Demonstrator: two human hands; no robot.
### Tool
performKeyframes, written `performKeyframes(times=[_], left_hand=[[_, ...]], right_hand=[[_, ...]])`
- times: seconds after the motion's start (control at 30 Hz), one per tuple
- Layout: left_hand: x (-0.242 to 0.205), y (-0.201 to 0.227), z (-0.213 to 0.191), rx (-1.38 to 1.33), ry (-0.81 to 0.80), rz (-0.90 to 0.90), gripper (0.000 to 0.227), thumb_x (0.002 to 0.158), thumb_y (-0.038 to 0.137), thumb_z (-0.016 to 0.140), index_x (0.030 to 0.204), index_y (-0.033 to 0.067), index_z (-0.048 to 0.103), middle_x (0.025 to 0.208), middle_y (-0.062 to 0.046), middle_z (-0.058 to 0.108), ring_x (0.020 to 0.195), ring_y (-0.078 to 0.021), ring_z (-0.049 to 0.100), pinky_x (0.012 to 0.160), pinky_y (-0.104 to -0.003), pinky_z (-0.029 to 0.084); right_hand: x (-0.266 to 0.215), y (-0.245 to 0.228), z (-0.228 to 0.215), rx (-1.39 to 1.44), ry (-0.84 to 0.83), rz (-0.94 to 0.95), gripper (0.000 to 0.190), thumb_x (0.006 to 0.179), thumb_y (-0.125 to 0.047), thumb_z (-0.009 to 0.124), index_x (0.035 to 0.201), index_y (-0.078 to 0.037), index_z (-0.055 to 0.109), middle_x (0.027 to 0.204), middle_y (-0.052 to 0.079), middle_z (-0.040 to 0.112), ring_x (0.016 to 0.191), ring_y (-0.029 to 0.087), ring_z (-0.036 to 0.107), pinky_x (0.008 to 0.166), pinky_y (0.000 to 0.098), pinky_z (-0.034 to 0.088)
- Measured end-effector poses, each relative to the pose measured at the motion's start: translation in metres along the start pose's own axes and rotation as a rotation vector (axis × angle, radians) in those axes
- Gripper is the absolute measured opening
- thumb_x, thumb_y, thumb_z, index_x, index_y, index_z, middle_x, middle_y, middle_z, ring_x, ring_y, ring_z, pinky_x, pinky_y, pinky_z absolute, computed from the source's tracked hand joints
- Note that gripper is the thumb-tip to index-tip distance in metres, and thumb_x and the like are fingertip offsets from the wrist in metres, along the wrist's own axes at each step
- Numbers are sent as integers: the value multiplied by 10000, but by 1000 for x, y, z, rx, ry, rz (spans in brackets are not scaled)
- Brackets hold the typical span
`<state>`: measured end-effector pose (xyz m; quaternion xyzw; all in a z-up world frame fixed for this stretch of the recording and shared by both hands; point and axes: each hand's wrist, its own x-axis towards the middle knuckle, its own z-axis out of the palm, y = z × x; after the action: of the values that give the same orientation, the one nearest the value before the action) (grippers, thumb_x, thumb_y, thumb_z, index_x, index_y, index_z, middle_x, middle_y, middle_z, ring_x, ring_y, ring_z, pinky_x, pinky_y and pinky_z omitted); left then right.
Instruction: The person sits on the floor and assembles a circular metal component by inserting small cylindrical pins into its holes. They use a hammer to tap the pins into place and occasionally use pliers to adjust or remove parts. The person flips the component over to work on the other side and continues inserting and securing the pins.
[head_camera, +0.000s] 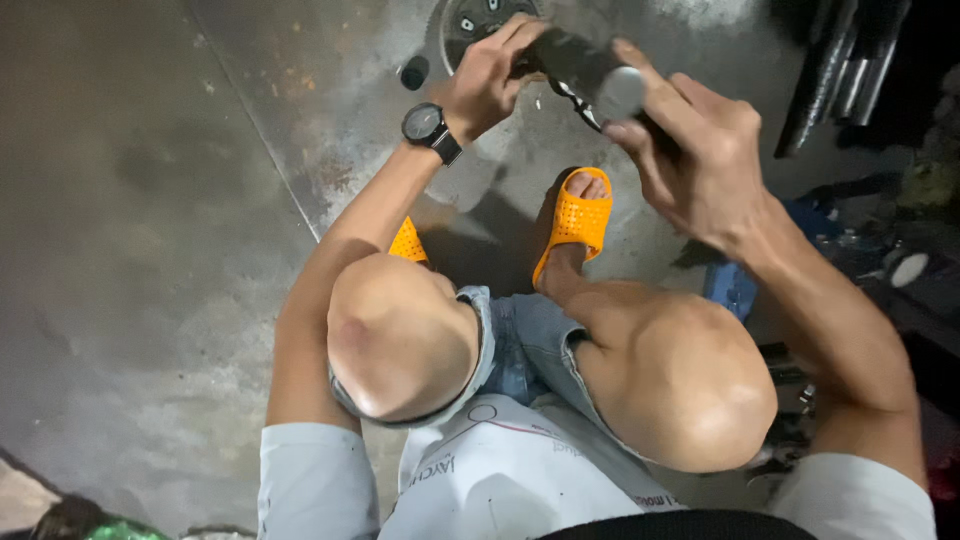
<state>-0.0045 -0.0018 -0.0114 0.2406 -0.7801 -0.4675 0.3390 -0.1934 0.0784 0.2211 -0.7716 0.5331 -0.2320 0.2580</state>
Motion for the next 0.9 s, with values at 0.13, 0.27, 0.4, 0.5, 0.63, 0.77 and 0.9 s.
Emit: performKeyframes(times=[0.13, 0.27, 0.4, 0.5, 0.63, 0.77, 0.9], left_hand=[[9, 27, -12, -37, -7, -5, 243, 934, 112, 409, 1120, 6, 524, 1050, -156, 550, 854, -297, 581, 695, -391, 482], [-2, -8, 9, 187, -83, -102, 343, 845, -55, 539, 1171, 52, 547, 1145, -170, 629, 965, -379, 673, 837, -482, 566], [1, 8, -1, 22, -30, -66, 337, 870, -30, 513, 1206, -19, 542, 1210, -200, 591, 1068, -373, 616, 912, -446, 537], [3, 11, -3, 39, 0, -21, 272, 910, -11, 507, 1182, -12, 531, 1147, -176, 582, 932, -351, 640, 772, -421, 563], [-6, -14, 10, 39, -47, 7, 466, 893, -128, 575, 1302, 58, 449, 1179, -221, 600, 939, -406, 670, 833, -473, 623], [-22, -19, 10, 148, -154, -80, 639, 717, -134, 498, 1350, -120, 411, 1366, -319, 495, 1306, -436, 465, 1127, -437, 385], [-14, -16, 15, 50, 4, 50, 442, 819, 56, 489, 1261, 62, 474, 1205, -174, 562, 912, -398, 629, 713, -463, 512]], right_hand=[[-35, 23, 21, -10, 414, -188, 247, 1000, -96, 603, 810, 63, 603, 703, 182, 641, 538, 268, 566, 517, 397, 431], [-11, 28, 16, 4, -20, -50, 461, 1111, -217, 491, 1458, 81, 435, 747, 122, 508, 633, 229, 494, 561, 379, 438], [2, -3, -3, 32, 198, -141, 347, 1051, -133, 546, 1180, 187, 505, 750, 236, 523, 726, 375, 536, 763, 535, 452], [-15, 28, 21, 95, 269, -215, 325, 1013, -107, 519, 1064, 213, 543, 1010, 333, 584, 992, 492, 644, 916, 584, 552], [-11, 21, 6, -26, -51, 59, 423, 1105, -105, 633, 1483, 1, 475, 720, 120, 389, 598, 233, 371, 550, 362, 331], [-22, 30, 30, 74, 108, 87, 297, 1066, -181, 495, 979, 62, 642, 802, 160, 575, 683, 287, 536, 658, 406, 412], [-35, 52, 44, 159, 354, -183, 513, 955, -45, 603, 1386, -187, 364, 1042, 113, 426, 922, 286, 412, 837, 385, 309]])
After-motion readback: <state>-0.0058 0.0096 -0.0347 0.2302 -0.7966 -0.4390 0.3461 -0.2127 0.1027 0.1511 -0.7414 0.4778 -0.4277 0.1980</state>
